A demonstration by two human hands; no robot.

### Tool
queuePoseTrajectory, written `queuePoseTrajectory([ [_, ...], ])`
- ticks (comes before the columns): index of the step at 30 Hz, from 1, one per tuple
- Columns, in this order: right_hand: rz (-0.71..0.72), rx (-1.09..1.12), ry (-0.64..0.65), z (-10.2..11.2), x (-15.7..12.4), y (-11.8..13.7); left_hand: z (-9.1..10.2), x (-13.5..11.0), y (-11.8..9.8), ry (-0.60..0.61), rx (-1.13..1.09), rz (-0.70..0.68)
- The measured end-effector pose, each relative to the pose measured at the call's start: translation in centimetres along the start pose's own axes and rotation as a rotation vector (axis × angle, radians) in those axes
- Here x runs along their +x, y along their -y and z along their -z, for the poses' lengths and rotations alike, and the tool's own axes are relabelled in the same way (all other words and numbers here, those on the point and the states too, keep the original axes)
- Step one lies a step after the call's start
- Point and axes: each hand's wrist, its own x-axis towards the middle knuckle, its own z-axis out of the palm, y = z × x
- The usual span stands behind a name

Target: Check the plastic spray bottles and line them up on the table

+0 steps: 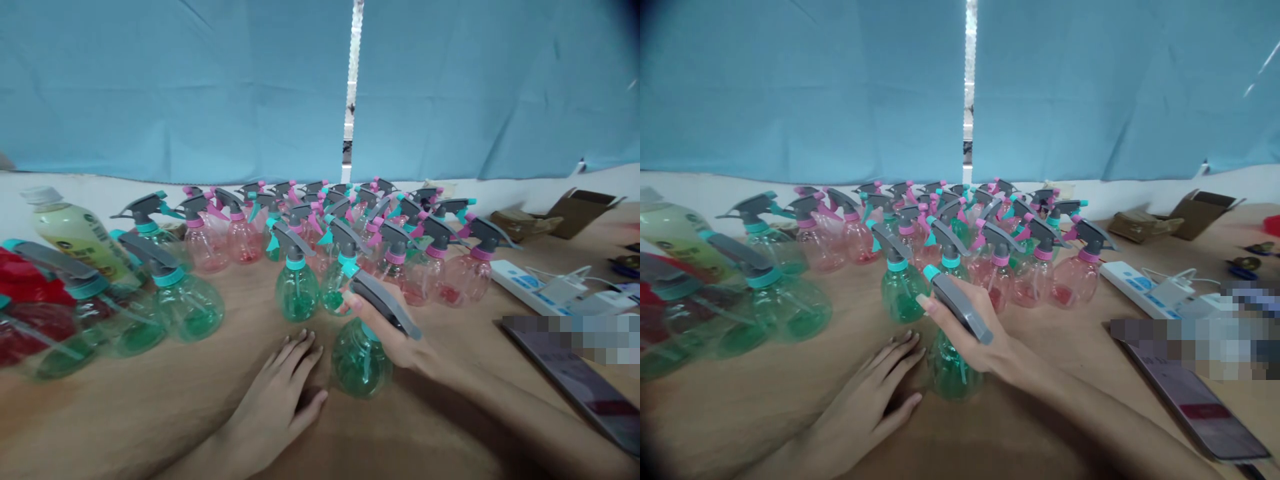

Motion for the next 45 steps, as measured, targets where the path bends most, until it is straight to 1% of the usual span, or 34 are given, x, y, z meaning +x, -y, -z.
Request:
queuePoseTrajectory([
  [4,-0.014,-0.004,0.026,0.17,0.1,0.57,0.08,0.03,-0.08,0.002,-0.02,0.015],
  [8,0.002,0.059,0.024,0.16,0.09,1.03,-0.02,-0.04,-0.08,0.002,-0.041,0.017],
  [11,0.001,0.092,0.006,0.02,-0.09,0.94,-0.15,-0.12,0.0,-0.006,-0.06,0.02],
  [17,-0.045,0.137,0.038,-0.07,-0.39,0.61,-0.17,-0.03,0.06,0.0,-0.063,0.019],
  [21,-0.027,0.137,0.029,-0.11,-0.46,0.37,-0.02,0.05,0.0,0.014,-0.054,0.009],
  [27,-0.059,0.099,0.024,-0.14,-0.42,0.21,0.24,0.13,-0.09,0.035,-0.068,0.026],
  [29,-0.049,0.109,0.026,-0.05,-0.36,0.38,0.2,0.13,-0.08,0.043,-0.073,0.025],
  [36,-0.025,0.094,0.034,0.02,-0.32,0.38,0.0,0.12,0.0,0.028,-0.087,0.028],
  [41,-0.003,0.136,0.022,-0.06,-0.23,0.1,0.21,0.2,-0.07,0.036,-0.067,0.026],
  [45,-0.005,0.093,0.02,0.05,-0.27,0.32,0.27,0.24,-0.09,0.043,-0.063,0.023],
])
